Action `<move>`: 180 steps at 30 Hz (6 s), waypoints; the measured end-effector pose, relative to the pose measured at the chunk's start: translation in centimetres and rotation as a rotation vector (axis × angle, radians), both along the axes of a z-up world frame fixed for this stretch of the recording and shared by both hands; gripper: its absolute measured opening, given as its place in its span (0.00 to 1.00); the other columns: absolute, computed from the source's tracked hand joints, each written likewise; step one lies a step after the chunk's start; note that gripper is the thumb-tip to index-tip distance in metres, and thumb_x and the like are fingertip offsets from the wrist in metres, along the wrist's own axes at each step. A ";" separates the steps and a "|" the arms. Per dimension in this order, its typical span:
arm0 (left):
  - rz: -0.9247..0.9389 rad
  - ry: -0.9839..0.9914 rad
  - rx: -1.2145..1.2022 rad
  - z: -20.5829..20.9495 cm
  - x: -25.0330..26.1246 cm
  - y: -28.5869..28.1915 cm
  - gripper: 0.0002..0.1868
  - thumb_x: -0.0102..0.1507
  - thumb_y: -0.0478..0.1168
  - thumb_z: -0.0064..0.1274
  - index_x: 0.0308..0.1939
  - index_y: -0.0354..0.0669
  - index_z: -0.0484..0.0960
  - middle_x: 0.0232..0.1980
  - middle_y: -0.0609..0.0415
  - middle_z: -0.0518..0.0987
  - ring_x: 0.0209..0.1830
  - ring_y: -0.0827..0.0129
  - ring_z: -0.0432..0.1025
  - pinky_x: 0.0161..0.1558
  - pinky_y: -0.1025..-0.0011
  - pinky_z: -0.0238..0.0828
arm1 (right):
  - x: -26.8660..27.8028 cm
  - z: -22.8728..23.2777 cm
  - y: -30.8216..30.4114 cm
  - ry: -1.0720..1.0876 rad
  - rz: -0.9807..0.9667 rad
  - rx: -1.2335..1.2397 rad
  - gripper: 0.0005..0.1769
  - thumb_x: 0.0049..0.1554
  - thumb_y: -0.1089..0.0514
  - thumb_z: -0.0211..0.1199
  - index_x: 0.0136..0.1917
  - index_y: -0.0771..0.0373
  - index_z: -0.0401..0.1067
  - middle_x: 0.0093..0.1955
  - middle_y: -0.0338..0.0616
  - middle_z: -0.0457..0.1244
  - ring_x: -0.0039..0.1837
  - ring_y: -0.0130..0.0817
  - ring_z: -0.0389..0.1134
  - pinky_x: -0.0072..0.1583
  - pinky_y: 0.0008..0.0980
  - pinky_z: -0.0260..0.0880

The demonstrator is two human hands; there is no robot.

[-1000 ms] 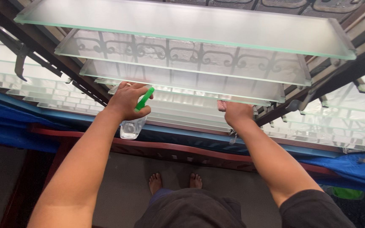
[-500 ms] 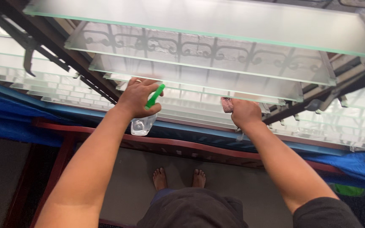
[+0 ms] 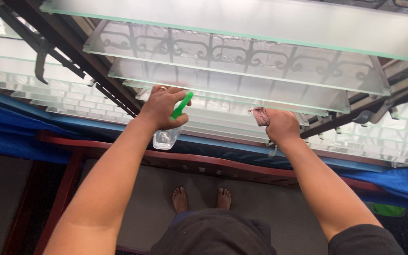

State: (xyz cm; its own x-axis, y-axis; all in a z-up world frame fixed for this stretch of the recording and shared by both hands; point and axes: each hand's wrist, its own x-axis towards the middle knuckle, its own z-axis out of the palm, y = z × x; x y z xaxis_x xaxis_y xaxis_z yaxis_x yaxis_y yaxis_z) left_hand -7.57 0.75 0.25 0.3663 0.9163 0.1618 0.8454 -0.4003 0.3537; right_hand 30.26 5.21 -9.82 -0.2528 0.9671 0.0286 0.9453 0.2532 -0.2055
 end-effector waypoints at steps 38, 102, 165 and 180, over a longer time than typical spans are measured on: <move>-0.040 -0.047 0.067 -0.2 -0.5 0.1 0.19 0.49 0.47 0.57 0.44 0.54 0.81 0.53 0.52 0.81 0.54 0.56 0.74 0.63 0.59 0.53 | -3.8 0.2 0.7 -0.063 -0.023 0.049 0.20 0.48 0.61 0.61 0.54 0.49 0.79 0.46 0.49 0.72 0.51 0.50 0.73 0.55 0.48 0.71; 0.031 0.051 -0.043 1.2 -10.3 0.2 0.26 0.48 0.49 0.60 0.51 0.47 0.81 0.49 0.45 0.82 0.55 0.47 0.72 0.60 0.55 0.66 | -19.1 1.9 3.8 -0.046 0.078 -0.250 0.27 0.57 0.58 0.55 0.66 0.32 0.71 0.60 0.43 0.69 0.61 0.48 0.70 0.58 0.48 0.70; 0.145 0.075 0.175 -1.8 -6.1 -1.8 0.18 0.50 0.48 0.56 0.41 0.46 0.80 0.63 0.47 0.76 0.69 0.54 0.64 0.74 0.50 0.47 | -0.7 -1.4 -0.6 -0.135 -0.004 0.229 0.17 0.51 0.62 0.57 0.53 0.57 0.78 0.50 0.53 0.71 0.55 0.54 0.72 0.61 0.50 0.69; 0.196 0.104 0.086 -1.5 -6.3 -1.8 0.18 0.51 0.49 0.55 0.41 0.47 0.81 0.65 0.49 0.74 0.72 0.55 0.62 0.77 0.53 0.41 | -2.2 -1.9 0.6 -0.099 0.083 -0.070 0.26 0.57 0.59 0.54 0.68 0.46 0.71 0.57 0.47 0.71 0.58 0.46 0.74 0.62 0.47 0.72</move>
State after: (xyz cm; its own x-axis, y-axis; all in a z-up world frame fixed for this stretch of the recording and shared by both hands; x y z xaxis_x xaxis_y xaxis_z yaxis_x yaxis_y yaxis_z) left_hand -13.83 -1.03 -1.23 0.2011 0.9562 0.2127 0.9402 -0.2493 0.2321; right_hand 28.06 5.85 -11.69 -0.3305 0.9414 -0.0673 0.9382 0.3198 -0.1325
